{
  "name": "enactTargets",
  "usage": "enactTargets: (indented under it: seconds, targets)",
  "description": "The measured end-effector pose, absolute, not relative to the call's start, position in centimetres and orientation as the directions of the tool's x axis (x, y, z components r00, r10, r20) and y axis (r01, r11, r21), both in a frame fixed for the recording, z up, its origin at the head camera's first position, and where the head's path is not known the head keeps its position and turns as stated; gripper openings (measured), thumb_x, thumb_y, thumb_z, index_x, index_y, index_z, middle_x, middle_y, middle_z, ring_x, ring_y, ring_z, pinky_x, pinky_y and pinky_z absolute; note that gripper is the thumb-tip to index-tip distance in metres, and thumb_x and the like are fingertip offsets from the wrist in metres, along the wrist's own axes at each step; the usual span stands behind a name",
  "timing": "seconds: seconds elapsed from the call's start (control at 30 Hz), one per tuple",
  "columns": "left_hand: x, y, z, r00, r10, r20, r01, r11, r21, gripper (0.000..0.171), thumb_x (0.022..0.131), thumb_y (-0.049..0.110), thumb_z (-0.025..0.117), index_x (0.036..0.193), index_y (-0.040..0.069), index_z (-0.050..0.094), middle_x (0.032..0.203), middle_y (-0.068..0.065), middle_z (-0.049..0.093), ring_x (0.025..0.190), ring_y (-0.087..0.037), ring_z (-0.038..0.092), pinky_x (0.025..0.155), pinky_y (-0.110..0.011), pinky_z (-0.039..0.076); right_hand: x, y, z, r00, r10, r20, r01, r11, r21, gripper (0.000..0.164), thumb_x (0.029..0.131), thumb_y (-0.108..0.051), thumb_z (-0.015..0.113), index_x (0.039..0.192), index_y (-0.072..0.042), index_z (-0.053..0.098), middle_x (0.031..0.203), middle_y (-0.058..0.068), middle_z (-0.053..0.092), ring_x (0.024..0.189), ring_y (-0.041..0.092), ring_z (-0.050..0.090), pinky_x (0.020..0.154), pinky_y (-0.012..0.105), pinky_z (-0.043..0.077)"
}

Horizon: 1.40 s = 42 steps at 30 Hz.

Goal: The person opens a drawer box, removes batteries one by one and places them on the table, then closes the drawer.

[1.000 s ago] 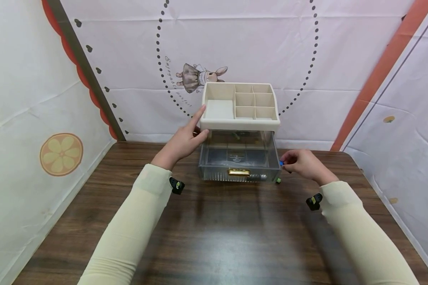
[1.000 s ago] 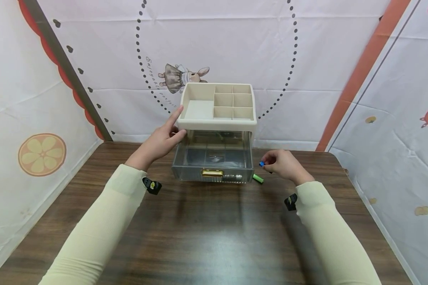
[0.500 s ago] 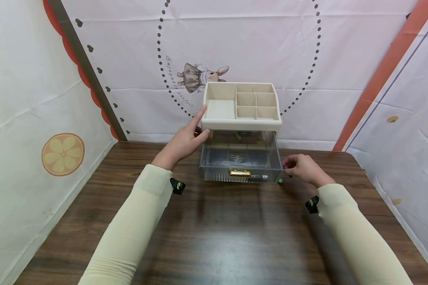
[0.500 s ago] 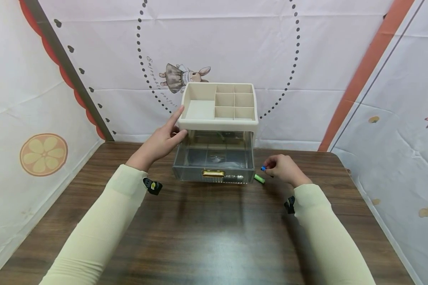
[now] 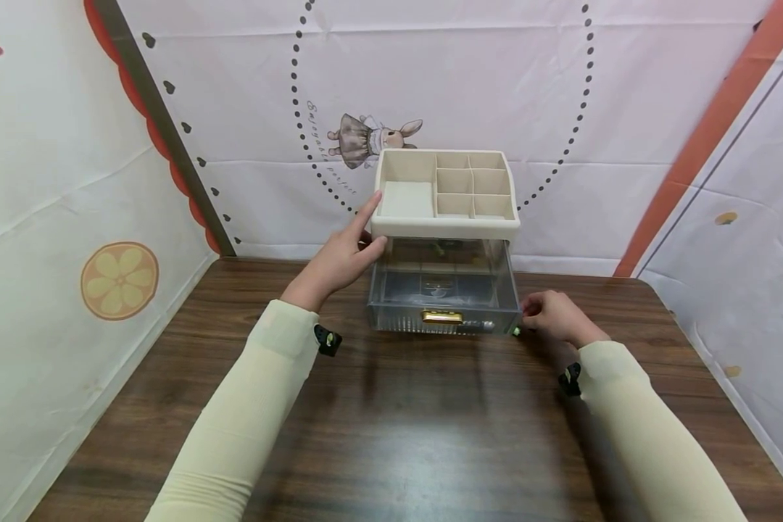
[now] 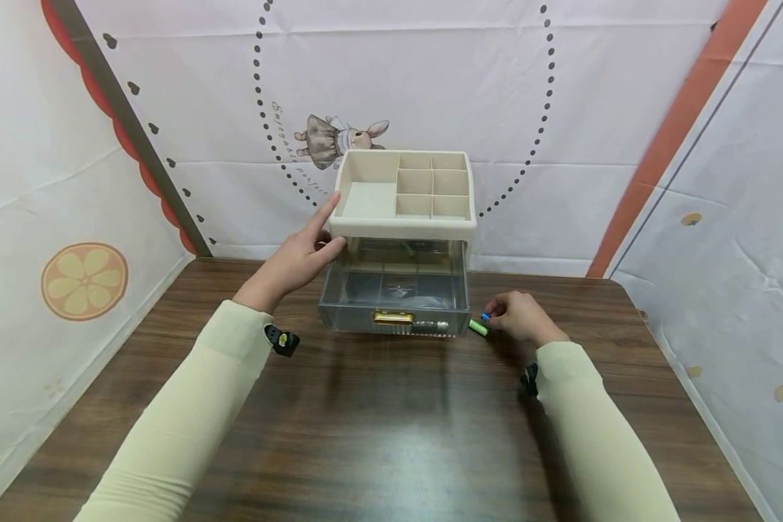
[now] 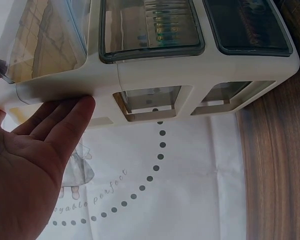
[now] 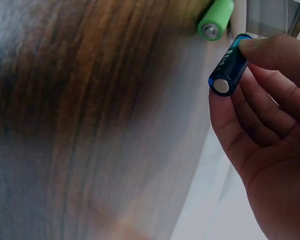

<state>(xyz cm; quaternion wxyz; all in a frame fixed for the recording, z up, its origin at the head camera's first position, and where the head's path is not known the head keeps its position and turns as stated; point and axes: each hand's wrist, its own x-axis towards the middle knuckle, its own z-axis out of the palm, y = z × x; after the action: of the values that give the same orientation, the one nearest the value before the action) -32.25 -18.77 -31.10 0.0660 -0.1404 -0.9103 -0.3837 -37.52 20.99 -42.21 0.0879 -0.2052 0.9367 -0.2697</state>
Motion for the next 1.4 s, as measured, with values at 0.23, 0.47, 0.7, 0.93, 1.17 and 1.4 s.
enactTargets:
  seconds: [0.23, 0.47, 0.7, 0.93, 1.17, 1.4]
  targets:
    - [-32.3, -18.7, -31.1, -0.955, 0.203, 0.217, 0.297, 0.669, 0.681, 0.068, 0.097, 0.049, 0.046, 0.148, 0.058, 0.001, 0.124, -0.013, 0.062, 0.106, -0.022, 0.062, 0.085, -0.046, 0.052, -37.7, 21.3, -43.1, -0.891, -0.454, -0.025, -0.381, 0.775, -0.504, 0.011, 0.083, -0.010, 0.068, 0.093, -0.004, 0.069, 0.082, 0.004, 0.070, 0.072, 0.012, 0.058, 0.065, 0.029, 0.046]
    - [-32.2, -18.7, -31.0, -0.955, 0.202, 0.217, 0.296, 0.668, 0.683, 0.068, 0.097, 0.048, 0.046, 0.149, 0.056, 0.002, 0.123, -0.014, 0.062, 0.106, -0.022, 0.062, 0.085, -0.046, 0.052, -37.7, 21.5, -43.4, -0.895, -0.444, -0.036, -0.370, 0.787, -0.494, 0.016, 0.082, -0.009, 0.068, 0.096, -0.002, 0.069, 0.083, 0.005, 0.070, 0.072, 0.013, 0.057, 0.065, 0.029, 0.046]
    - [-32.2, -18.6, -31.0, -0.954, 0.199, 0.225, 0.300, 0.670, 0.679, 0.069, 0.098, 0.044, 0.047, 0.152, 0.051, 0.004, 0.122, -0.014, 0.063, 0.105, -0.023, 0.062, 0.084, -0.046, 0.052, -37.6, 21.4, -43.3, -0.894, -0.445, -0.052, -0.362, 0.787, -0.499, 0.017, 0.084, -0.010, 0.067, 0.098, 0.000, 0.069, 0.085, 0.008, 0.070, 0.073, 0.014, 0.057, 0.065, 0.028, 0.046]
    - [-32.2, -18.7, -31.0, -0.954, 0.205, 0.219, 0.300, 0.666, 0.683, 0.069, 0.098, 0.046, 0.047, 0.149, 0.056, 0.002, 0.126, -0.015, 0.061, 0.107, -0.023, 0.062, 0.085, -0.046, 0.052, -37.5, 21.4, -43.2, -0.895, -0.444, -0.042, -0.367, 0.788, -0.495, 0.019, 0.084, -0.009, 0.067, 0.101, 0.000, 0.069, 0.088, 0.009, 0.072, 0.075, 0.014, 0.060, 0.067, 0.029, 0.047]
    - [-32.2, -18.7, -31.0, -0.955, 0.201, 0.220, 0.298, 0.665, 0.685, 0.069, 0.097, 0.045, 0.047, 0.147, 0.059, 0.001, 0.127, -0.015, 0.060, 0.107, -0.022, 0.062, 0.085, -0.046, 0.052, -36.9, 21.5, -41.6, -0.902, -0.430, -0.049, -0.354, 0.798, -0.487, 0.021, 0.090, -0.014, 0.064, 0.106, -0.002, 0.069, 0.097, 0.011, 0.070, 0.088, 0.021, 0.064, 0.076, 0.038, 0.052]
    - [-32.1, -18.7, -30.9, -0.958, 0.198, 0.208, 0.287, 0.662, 0.693, 0.070, 0.098, 0.043, 0.048, 0.145, 0.061, 0.001, 0.124, -0.014, 0.062, 0.106, -0.023, 0.062, 0.084, -0.046, 0.051, -36.0, 21.0, -39.2, -0.903, -0.430, -0.019, -0.370, 0.798, -0.475, 0.025, 0.093, -0.017, 0.063, 0.112, -0.001, 0.068, 0.100, 0.012, 0.069, 0.091, 0.023, 0.063, 0.076, 0.041, 0.052]
